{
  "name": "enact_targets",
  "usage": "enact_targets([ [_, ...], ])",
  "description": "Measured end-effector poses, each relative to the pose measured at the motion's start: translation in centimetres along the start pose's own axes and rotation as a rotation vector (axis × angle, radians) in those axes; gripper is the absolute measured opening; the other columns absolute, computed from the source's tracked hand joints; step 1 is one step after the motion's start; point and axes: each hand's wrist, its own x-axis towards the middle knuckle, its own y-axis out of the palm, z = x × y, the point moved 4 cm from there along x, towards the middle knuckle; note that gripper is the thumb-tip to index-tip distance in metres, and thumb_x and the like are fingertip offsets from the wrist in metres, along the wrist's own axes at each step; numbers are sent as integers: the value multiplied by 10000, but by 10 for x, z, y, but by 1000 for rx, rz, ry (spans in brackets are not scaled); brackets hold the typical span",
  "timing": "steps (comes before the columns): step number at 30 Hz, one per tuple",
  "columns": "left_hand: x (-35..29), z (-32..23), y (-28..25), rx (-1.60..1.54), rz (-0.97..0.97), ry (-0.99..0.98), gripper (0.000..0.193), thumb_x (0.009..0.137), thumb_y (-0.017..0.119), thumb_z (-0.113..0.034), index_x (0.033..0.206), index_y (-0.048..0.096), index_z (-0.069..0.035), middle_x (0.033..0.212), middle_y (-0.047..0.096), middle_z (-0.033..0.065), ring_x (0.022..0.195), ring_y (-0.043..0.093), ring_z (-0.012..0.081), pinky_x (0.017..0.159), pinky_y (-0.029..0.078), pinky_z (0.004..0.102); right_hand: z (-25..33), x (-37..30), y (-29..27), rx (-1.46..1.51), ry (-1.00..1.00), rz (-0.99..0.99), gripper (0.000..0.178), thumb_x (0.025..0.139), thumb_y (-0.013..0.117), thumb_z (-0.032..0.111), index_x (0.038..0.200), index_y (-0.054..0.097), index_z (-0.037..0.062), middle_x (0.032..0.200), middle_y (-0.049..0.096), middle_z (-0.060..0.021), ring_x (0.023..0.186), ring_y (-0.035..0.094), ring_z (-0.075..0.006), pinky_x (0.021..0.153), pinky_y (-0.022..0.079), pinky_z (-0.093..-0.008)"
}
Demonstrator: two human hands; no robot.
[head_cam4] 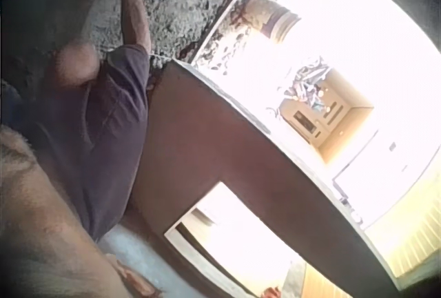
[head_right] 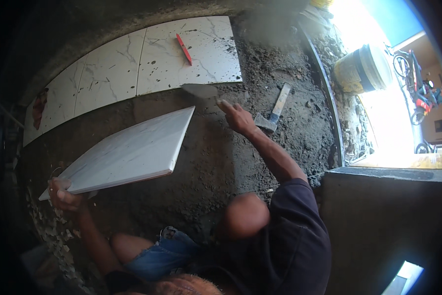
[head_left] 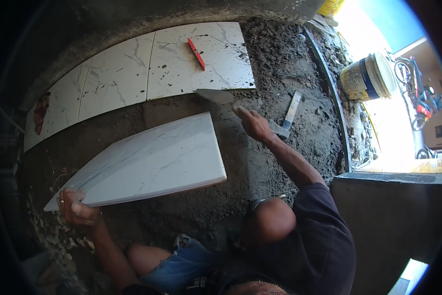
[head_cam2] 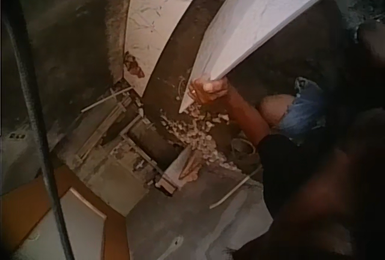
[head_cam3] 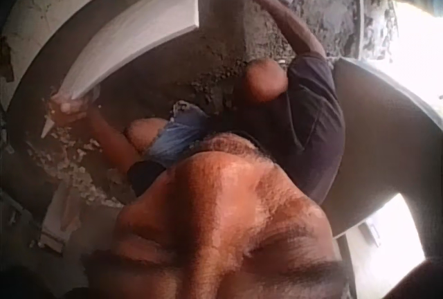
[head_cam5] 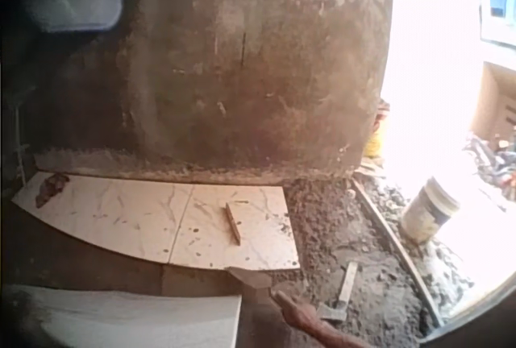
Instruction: The person checks a floor tile with a spirit level, lifts and holds the tile, smooths the mortar bed with a trowel, and places the tile back down onto the bed by hand.
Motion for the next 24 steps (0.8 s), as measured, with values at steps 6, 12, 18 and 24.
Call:
enact_targets([
  [6,2,0,7,-44,-61,18,509,970,213,-354,619,425,-54,578,467,135,540,497,310,527,402,421,18,-1,-29,845,261,72,576,840,654,369,1277,512,21,843,652,-155,711,632,-189,630,501,-355],
  [12,-6,7,1,-72,-75,43,513,972,230,-347,606,437,-52,553,458,122,514,483,291,512,389,400,75,58,-43,635,66,346,474,912,581,376,1191,562,-6,748,619,-102,567,581,-179,525,483,-345],
  [18,-4,4,1,-66,-92,59,524,975,230,-355,602,443,-56,539,464,107,503,484,269,512,397,388,13,40,-53,321,204,414,467,994,384,369,1041,605,-39,840,662,-190,647,661,-289,641,533,-435],
  [24,-4,2,6,-45,-105,40,530,978,216,-367,606,437,-61,557,479,104,511,489,260,510,403,376,-107,-55,-63,325,440,323,393,975,414,338,1027,606,-1,888,664,-218,760,657,-343,737,514,-468],
])
